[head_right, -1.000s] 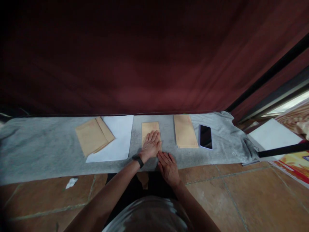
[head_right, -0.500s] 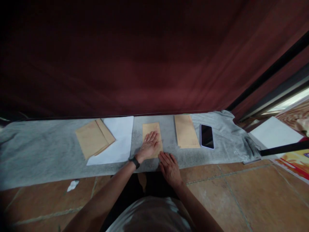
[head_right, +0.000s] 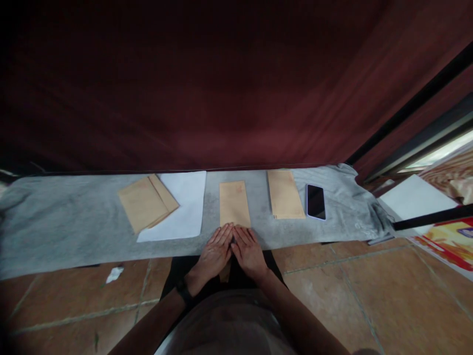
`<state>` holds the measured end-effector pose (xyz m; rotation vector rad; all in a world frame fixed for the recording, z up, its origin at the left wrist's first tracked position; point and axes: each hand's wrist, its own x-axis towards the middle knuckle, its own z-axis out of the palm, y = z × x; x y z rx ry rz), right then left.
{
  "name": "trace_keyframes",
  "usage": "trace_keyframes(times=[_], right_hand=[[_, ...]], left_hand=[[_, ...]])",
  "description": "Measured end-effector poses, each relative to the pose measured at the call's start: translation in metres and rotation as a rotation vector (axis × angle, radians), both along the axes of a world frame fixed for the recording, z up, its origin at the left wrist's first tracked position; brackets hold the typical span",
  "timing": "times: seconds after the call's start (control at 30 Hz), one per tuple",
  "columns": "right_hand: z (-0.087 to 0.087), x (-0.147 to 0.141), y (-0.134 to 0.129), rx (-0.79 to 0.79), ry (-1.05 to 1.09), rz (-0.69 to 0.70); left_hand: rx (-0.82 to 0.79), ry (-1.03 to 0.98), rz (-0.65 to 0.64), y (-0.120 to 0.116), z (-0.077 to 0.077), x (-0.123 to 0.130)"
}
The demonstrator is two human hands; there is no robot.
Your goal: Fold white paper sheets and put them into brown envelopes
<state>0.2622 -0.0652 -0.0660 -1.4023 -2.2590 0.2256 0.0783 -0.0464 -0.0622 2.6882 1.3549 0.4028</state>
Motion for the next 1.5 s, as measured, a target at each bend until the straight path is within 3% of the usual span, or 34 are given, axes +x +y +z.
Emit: trace_keyframes(times=[0.1, 0.43, 0.63, 0.93, 1.1, 1.23, 1.33, 1.43, 1.5], right_hand=[[-0.001, -0.004, -0.003, 0.01, -0.008, -0.029], [-0.005, 0.023, -0.01, 0.048, -0.072, -0.132], [-0.005, 0.016, -0.01, 0.07, -0.094, -0.18], [0.007, 0.002, -0.002, 0.065, -0.107, -0.225], [0.012, -0.003, 0.002, 0.071, -0.13, -0.254], [0.019, -0.012, 0.007, 0.053, -0.168, -0.293], [0.027, -0.015, 0.013, -0.003, -0.152, -0.342], [0.034, -0.011, 0.024, -0.097, -0.009, -0.4], [0.036, -0.005, 0.032, -0.172, 0.216, -0.446]], left_hand=[[0.004, 0.003, 0.021, -0.002, 0.0, -0.002], [0.033, -0.018, 0.102, -0.014, 0.006, -0.019], [-0.059, -0.035, 0.274, -0.012, 0.016, -0.003], [-0.276, -0.513, 0.661, 0.022, 0.012, 0.024], [-0.543, -0.865, 0.819, 0.044, 0.009, 0.02], [-0.64, -1.068, 0.742, 0.048, 0.014, 0.025], [-0.659, -1.155, 0.647, 0.045, 0.028, 0.037], [-0.671, -1.242, 0.504, 0.041, 0.049, 0.05], [-0.654, -1.259, 0.424, 0.04, 0.061, 0.056]])
